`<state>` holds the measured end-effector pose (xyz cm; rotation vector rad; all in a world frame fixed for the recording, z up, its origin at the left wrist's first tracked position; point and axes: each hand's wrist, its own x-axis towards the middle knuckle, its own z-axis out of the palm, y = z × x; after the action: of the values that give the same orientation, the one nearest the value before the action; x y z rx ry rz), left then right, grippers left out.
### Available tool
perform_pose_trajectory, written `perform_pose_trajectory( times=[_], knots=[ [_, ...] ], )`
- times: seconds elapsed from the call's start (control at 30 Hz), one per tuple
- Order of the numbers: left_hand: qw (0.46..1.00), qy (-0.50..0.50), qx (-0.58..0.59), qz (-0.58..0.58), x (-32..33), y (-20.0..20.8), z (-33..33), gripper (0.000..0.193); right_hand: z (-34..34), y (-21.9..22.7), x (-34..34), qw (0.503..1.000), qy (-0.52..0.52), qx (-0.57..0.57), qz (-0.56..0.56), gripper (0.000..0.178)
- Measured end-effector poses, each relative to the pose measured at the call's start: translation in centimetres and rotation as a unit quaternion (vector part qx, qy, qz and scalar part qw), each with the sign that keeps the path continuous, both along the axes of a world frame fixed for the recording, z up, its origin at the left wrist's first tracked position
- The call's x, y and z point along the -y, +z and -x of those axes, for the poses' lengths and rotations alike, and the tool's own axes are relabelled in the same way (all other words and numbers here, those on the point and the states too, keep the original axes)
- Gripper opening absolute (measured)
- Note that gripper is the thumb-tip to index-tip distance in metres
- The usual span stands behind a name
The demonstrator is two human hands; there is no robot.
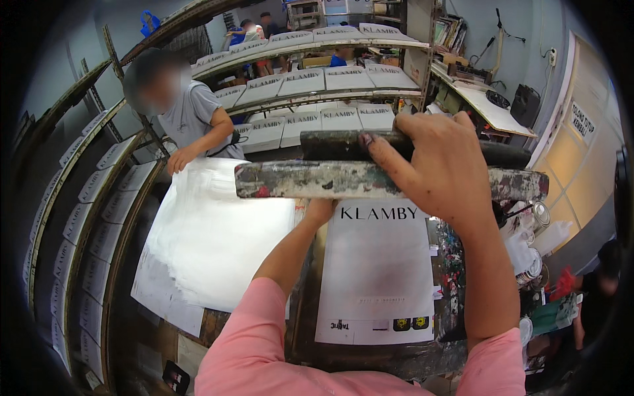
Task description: The person performs manual screen printing on white paper sheets using a squeegee and a screen frame. They repeatedly pull ink across the screen, lift the frame to reveal the printed text, and stack the finished sheets. A coworker is visible in the background handling other materials.
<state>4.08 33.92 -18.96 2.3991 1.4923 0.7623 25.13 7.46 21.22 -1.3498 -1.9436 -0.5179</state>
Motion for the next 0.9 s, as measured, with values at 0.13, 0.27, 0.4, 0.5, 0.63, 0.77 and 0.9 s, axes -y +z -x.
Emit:
perform_pose_trajectory(
  times=[0.13, 0.27, 0.4, 0.5, 0.63, 0.77, 0.9],
  knots=[
    [0.999, -0.019, 0.023, 0.016, 0.1, -0.8, 0.0, 0.045, 0.0, -0.1, 0.2, 1.000, -0.003, 0.003, 0.006, 0.049],
    [0.993, 0.002, 0.033, -0.113, 0.4, -0.3, -0.1, 0.045, 0.0, -0.2, 0.6, 0.999, -0.007, 0.002, 0.048, 0.049],
    [0.975, -0.044, -0.001, -0.216, 1.4, 4.0, 1.8, 0.031, -0.2, 0.6, -0.2, 1.000, 0.004, 0.012, 0.014, 0.050],
    [0.979, -0.016, 0.191, 0.077, 5.2, 7.6, 6.4, 0.014, -0.3, 0.9, -0.7, 1.000, -0.006, -0.002, 0.023, 0.051],
    [0.940, 0.148, 0.303, 0.050, 14.7, 7.8, 15.7, 0.019, -0.2, 0.5, -0.5, 1.000, -0.021, 0.016, 0.004, 0.051],
    [0.895, 0.266, 0.357, 0.013, 22.0, 5.7, 27.2, 0.018, 0.1, -0.1, 0.1, 0.999, 0.029, -0.017, 0.034, 0.053],
    [0.872, 0.343, 0.350, -0.023, 25.2, 5.1, 39.6, 0.017, 0.0, -0.4, -0.5, 0.998, -0.035, 0.031, 0.033, 0.058]
  ],
)
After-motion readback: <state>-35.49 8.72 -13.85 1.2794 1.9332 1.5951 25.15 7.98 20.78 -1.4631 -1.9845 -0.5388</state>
